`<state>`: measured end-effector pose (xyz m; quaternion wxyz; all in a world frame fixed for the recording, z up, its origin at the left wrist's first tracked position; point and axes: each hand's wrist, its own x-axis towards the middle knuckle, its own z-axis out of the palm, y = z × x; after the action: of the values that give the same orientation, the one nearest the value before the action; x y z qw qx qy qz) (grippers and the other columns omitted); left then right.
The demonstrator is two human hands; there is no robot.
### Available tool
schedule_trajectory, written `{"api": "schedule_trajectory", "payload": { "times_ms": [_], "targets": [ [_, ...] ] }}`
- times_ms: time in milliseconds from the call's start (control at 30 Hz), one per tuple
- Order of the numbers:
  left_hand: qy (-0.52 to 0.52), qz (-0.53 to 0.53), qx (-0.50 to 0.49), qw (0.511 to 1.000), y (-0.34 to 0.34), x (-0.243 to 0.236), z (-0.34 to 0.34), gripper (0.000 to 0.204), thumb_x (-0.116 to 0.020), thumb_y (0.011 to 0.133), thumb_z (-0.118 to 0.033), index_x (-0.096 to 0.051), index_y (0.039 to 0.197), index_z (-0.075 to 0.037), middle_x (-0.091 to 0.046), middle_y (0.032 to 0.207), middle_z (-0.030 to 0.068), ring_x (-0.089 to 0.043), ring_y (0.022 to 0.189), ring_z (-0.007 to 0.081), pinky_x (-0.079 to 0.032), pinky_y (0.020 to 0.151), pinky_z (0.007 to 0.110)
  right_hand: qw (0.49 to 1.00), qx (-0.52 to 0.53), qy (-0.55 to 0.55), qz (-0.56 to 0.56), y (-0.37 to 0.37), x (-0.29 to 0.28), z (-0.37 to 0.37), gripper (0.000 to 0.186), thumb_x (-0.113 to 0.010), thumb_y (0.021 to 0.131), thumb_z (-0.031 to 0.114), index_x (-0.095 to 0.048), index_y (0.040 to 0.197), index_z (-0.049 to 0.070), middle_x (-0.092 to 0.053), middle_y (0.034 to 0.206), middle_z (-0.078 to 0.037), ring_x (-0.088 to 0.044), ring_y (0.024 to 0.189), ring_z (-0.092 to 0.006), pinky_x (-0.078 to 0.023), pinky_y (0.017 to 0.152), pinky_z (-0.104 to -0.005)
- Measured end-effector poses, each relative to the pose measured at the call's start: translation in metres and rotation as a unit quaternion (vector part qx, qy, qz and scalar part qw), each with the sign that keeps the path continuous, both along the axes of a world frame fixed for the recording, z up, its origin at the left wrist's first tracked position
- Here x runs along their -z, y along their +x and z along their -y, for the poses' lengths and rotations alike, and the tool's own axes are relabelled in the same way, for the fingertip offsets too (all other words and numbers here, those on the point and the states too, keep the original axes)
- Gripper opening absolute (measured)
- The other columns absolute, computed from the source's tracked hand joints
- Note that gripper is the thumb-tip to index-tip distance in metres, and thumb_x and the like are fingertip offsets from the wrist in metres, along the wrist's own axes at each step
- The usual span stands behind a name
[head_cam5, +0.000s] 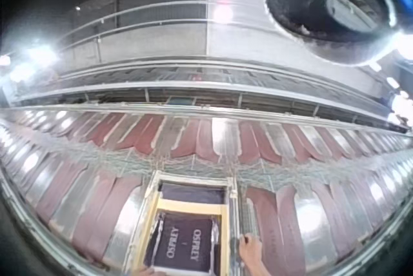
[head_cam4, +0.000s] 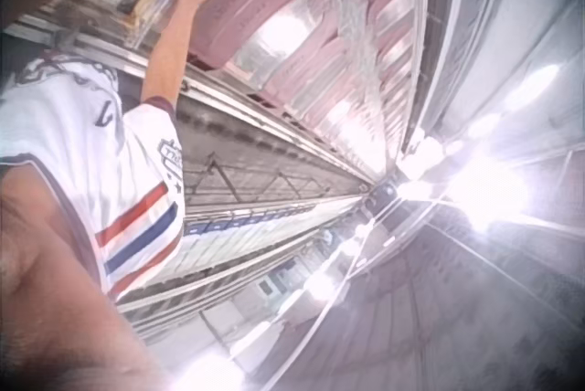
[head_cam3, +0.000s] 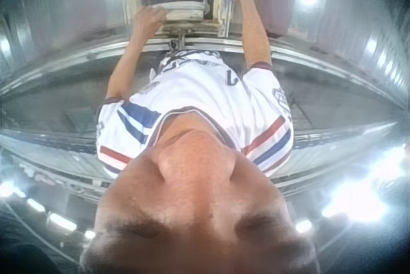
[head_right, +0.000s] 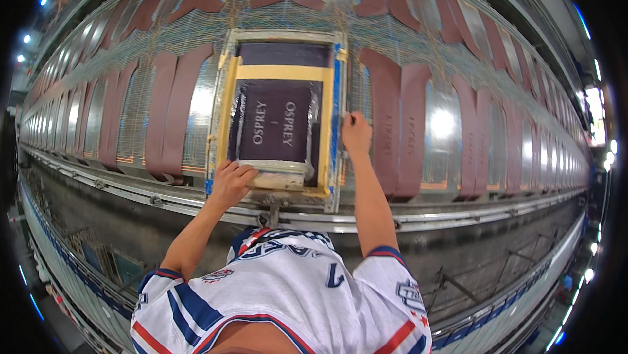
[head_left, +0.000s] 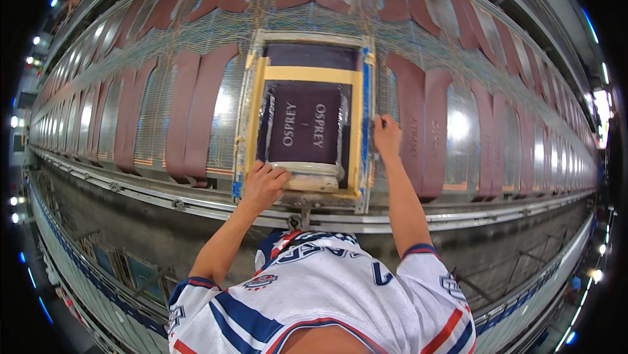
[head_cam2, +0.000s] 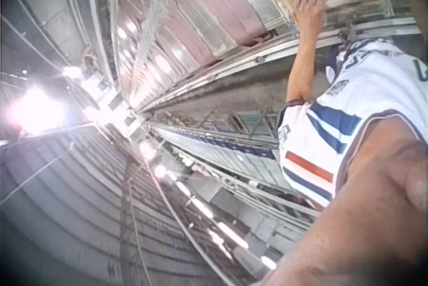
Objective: The person performs screen printing on a series of fabric pieces laid out on a conveyor. They position a screen frame over each piece and use a squeegee to pull ink across the screen, transferring the design onto the fabric. The process is repeated for multiple items along the line.
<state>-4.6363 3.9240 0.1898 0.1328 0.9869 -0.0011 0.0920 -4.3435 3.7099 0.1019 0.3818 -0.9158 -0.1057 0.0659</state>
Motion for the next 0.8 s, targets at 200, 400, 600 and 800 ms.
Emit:
{"api": "schedule_trajectory", "payload": {
  "times_ms": [200, 400, 600, 800],
  "targets": [
    [0.022, 0.0, -0.024, 0.999, 0.131, 0.019, -0.089, 0.021, -0.079, 0.066, -0.017, -0.064, 0.081, -0.014, -0.063, 0.084, 0.0026, -0.063, 0.08, 0.0235, -0.044, 0.08, 0.04, 0.972, -0.232, 0.033, 0.008, 0.038, -0.052, -0.038, 0.037, -0.069, 0.089, 0.044, -0.071, 0.1, 0.009, -0.069, 0.099, -0.018, -0.063, 0.102, -0.0369, -0.05, 0.089, -0.0443],
    [-0.06, -0.109, -0.023, 0.992, 0.205, -0.017, -0.136, 0.028, -0.085, 0.067, -0.032, -0.071, 0.08, -0.011, -0.069, 0.076, 0.0072, -0.067, 0.077, 0.0296, -0.048, 0.075, 0.044, 0.892, -0.432, -0.128, 0.031, 0.058, -0.107, -0.129, 0.047, -0.075, 0.082, 0.045, -0.071, 0.105, 0.004, -0.07, 0.101, -0.02, -0.064, 0.103, -0.0354, -0.05, 0.091, -0.0471],
    [-0.06, -0.076, -0.013, 0.995, 0.225, 0.013, -0.145, 0.026, -0.084, 0.064, -0.029, -0.071, 0.078, -0.012, -0.068, 0.075, 0.0075, -0.066, 0.077, 0.0312, -0.049, 0.075, 0.045, 0.882, -0.426, -0.201, 0.015, 0.071, -0.068, -0.149, 0.041, -0.078, 0.079, 0.04, -0.071, 0.101, 0.006, -0.069, 0.097, -0.021, -0.062, 0.102, -0.0388, -0.049, 0.093, -0.047],
    [-0.054, -0.038, -0.003, 0.998, 0.106, 0.003, -0.065, 0.027, -0.086, 0.059, -0.021, -0.068, 0.078, -0.017, -0.066, 0.08, 0.0025, -0.062, 0.073, 0.0256, -0.044, 0.071, 0.041, 0.864, -0.47, -0.176, 0.046, -0.04, -0.074, -0.072, 0.029, -0.08, 0.068, 0.024, -0.068, 0.09, 0.009, -0.067, 0.085, -0.014, -0.063, 0.091, -0.0318, -0.048, 0.087, -0.0437]
  ]
}}
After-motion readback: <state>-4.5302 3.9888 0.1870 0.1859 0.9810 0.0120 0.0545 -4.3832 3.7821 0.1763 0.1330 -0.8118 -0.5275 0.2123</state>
